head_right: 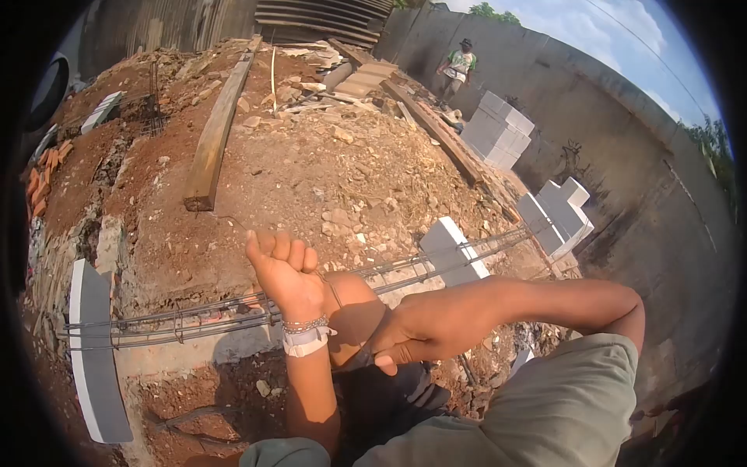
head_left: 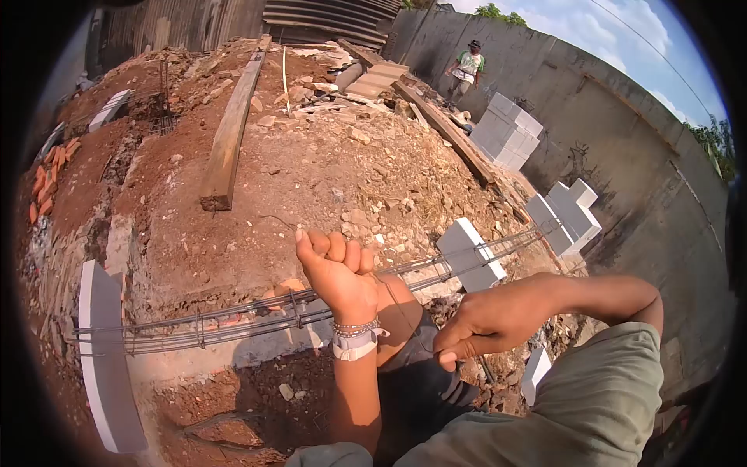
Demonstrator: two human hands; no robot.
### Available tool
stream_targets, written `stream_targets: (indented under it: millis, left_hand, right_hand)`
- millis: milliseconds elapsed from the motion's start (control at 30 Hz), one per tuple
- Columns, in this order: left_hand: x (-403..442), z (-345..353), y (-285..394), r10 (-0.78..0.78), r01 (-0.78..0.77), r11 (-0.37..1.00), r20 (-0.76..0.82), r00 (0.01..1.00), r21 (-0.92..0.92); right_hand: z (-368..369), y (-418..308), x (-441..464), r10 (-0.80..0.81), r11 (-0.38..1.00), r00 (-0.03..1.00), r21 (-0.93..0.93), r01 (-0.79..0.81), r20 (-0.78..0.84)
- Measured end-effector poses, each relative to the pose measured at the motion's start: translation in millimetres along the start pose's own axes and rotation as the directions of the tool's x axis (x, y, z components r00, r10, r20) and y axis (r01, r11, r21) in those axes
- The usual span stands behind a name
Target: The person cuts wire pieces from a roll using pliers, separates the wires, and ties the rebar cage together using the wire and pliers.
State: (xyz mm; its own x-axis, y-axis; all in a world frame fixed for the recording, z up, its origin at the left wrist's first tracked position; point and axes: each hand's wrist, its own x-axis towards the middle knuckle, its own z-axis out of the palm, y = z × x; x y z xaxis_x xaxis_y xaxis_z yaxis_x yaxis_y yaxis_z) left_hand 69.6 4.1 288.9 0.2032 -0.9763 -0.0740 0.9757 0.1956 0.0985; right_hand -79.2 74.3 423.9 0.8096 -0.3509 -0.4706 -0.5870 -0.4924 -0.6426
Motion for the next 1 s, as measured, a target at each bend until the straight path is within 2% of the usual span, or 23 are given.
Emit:
stream_targets:
  millis: [67,133,200,267,300,367,433,467,533,567,600,633,667,700,733,767,800,833,867,900,933,967,1000]
  left_hand:
    - [-2.2,1.9,-3.5,-0.039,0.039,0.999,0.043,0.998,0.004]
    - [-16.8,5.6,-8.2,-0.093,0.099,0.994,0.107,0.990,-0.045]
    - [-30.0,13.9,-1.3,-0.095,0.102,0.994,0.149,0.984,-0.044]
    - [-35.2,18.2,5.0,-0.117,0.125,0.991,0.145,0.982,-0.048]
    - [-32.7,17.7,6.2,-0.107,0.113,0.992,0.112,0.988,-0.051]
    - [-23.2,14.6,10.4,-0.079,0.081,0.995,0.032,0.996,-0.052]
    - [-17.4,9.4,6.4,-0.060,0.060,0.998,0.057,0.997,-0.007]
    - [-18.0,8.6,1.0,-0.067,0.067,0.998,0.078,0.995,-0.001]
    - [-23.7,12.0,-1.8,-0.126,0.130,0.991,0.082,0.989,-0.036]
    - [-29.5,15.6,0.3,-0.130,0.135,0.990,0.109,0.986,-0.044]
    - [-36.0,20.0,2.8,-0.135,0.144,0.988,0.138,0.981,-0.054]
    - [-41.2,24.3,4.2,-0.135,0.149,0.986,0.161,0.978,-0.073]
    - [-43.0,27.8,4.9,-0.132,0.148,0.985,0.173,0.976,-0.084]
    - [-38.9,28.5,5.6,-0.108,0.122,0.989,0.155,0.982,-0.083]
    - [-34.4,26.5,7.2,-0.089,0.100,0.992,0.134,0.987,-0.072]
    - [-31.9,23.8,8.5,-0.079,0.085,0.995,0.108,0.991,-0.056]
    - [-29.7,22.9,8.5,-0.069,0.074,0.996,0.116,0.991,-0.042]
    - [-29.4,23.1,7.2,-0.082,0.089,0.994,0.106,0.991,-0.057]
    - [-30.7,23.8,6.7,-0.100,0.106,0.992,0.096,0.990,-0.066]
    - [-32.6,25.3,7.1,-0.118,0.125,0.990,0.097,0.988,-0.068]
    - [-39.9,26.9,7.3,-0.077,0.087,0.995,0.166,0.983,-0.055]
    - [-41.4,26.7,7.0,-0.078,0.087,0.995,0.176,0.981,-0.047]
    - [-41.6,26.9,6.6,-0.073,0.083,0.995,0.185,0.980,-0.048]
  right_hand:
    - [-51.4,-8.5,-13.4,0.115,0.955,0.938,0.295,-0.015,-0.326]
    - [-65.7,9.7,-19.0,0.455,0.865,0.727,0.449,-0.224,-0.514]
    - [-57.0,47.4,-9.4,0.534,0.831,0.558,0.273,-0.485,-0.635]
    - [-9.8,67.7,-7.1,0.402,0.826,0.759,-0.154,-0.542,-0.513]
    - [11.1,71.6,-4.9,0.350,0.782,0.845,-0.370,-0.501,-0.405]
    - [24.3,21.8,-0.6,0.284,0.894,0.958,-0.352,-0.278,-0.034]
    - [-2.7,-6.5,-14.2,0.232,0.971,0.952,0.095,-0.217,-0.200]
    - [-23.5,-15.7,-24.0,0.243,0.939,0.927,0.310,-0.151,-0.287]
    - [-47.7,-17.1,-21.5,0.368,0.907,0.745,0.390,-0.158,-0.556]
    - [-49.3,-3.6,-13.9,0.404,0.914,0.552,0.300,-0.272,-0.730]
    - [-44.3,43.2,-12.6,0.068,0.897,0.548,-0.190,-0.400,-0.833]
    - [-29.7,64.5,-14.2,0.146,0.775,0.632,-0.310,-0.551,-0.761]
    - [-5.9,63.1,-12.3,0.272,0.728,0.768,-0.398,-0.559,-0.581]
    - [13.8,45.0,-7.9,0.400,0.741,0.863,-0.444,-0.503,-0.310]
    - [26.0,18.1,-4.7,0.419,0.838,0.904,-0.348,-0.421,-0.085]
    - [27.7,11.6,-3.2,0.026,0.994,0.997,-0.110,-0.018,0.078]
    - [9.4,-16.6,-11.0,0.096,0.995,0.995,0.018,-0.097,0.035]
    - [-13.9,-23.2,-19.2,0.182,0.961,0.975,0.232,-0.148,-0.129]
    - [-37.4,-29.9,-27.3,0.261,0.890,0.921,0.441,-0.115,-0.288]
    - [-39.0,-14.3,-26.4,0.334,0.898,0.829,0.419,-0.135,-0.450]
    - [-40.7,1.3,-25.4,0.393,0.900,0.703,0.404,-0.162,-0.593]
    - [-33.7,23.7,-15.2,0.357,0.917,0.663,0.113,-0.382,-0.658]
    - [-28.6,44.2,-8.3,0.295,0.798,0.641,-0.186,-0.573,-0.708]
